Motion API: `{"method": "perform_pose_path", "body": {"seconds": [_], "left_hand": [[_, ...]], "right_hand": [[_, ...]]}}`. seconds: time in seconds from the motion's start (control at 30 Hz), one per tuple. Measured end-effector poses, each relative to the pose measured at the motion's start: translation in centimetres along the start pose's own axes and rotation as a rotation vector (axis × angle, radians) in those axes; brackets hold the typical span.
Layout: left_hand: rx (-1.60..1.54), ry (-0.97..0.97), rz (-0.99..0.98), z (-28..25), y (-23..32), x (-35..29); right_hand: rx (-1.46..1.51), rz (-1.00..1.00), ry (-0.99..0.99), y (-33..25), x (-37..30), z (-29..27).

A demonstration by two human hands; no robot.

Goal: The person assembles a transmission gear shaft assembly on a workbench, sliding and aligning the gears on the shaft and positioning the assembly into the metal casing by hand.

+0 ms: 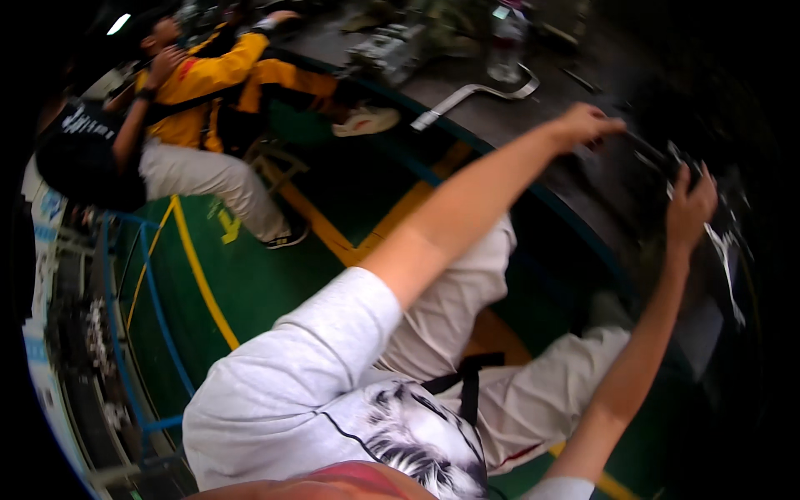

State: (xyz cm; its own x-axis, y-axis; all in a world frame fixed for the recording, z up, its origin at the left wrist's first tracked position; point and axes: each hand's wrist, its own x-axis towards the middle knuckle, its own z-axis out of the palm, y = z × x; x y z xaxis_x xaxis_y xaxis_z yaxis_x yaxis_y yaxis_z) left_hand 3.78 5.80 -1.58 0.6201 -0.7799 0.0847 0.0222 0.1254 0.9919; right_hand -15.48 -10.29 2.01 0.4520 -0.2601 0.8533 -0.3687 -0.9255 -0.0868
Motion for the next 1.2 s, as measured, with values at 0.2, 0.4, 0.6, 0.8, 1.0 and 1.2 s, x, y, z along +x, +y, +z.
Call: {"method": "perform_pose_path", "body": {"seconds": [0.2,0.4,0.6,0.8,1.0,1.2], "left_hand": [[0.011,-0.005,-0.108,3.2,-0.8,0.1],[-0.155,0.089,-0.288,-0.2,-2.1,2.6],[0.145,0.175,-0.047,2.7,-1.2,1.1],[0.053,-0.119,0.034,0.7,-0.2,-1.2],[-0.031,-0.202,0.037,0.3,-0.1,-0.7],[0.050,-0.159,0.032,0.9,0.3,-0.9]], "right_hand": [[-0.015,-0.004,0.021,1.4,-1.2,-2.0],[-0.086,-0.006,0.228,-1.0,0.2,-4.0],[0.033,0.096,0.297,3.4,-1.4,-4.8],[0.077,0.219,0.255,4.1,-1.9,-5.6],[0.070,0.238,0.304,4.6,-1.6,-5.4],[0.132,0.220,0.200,2.7,-1.5,-5.9]]}}
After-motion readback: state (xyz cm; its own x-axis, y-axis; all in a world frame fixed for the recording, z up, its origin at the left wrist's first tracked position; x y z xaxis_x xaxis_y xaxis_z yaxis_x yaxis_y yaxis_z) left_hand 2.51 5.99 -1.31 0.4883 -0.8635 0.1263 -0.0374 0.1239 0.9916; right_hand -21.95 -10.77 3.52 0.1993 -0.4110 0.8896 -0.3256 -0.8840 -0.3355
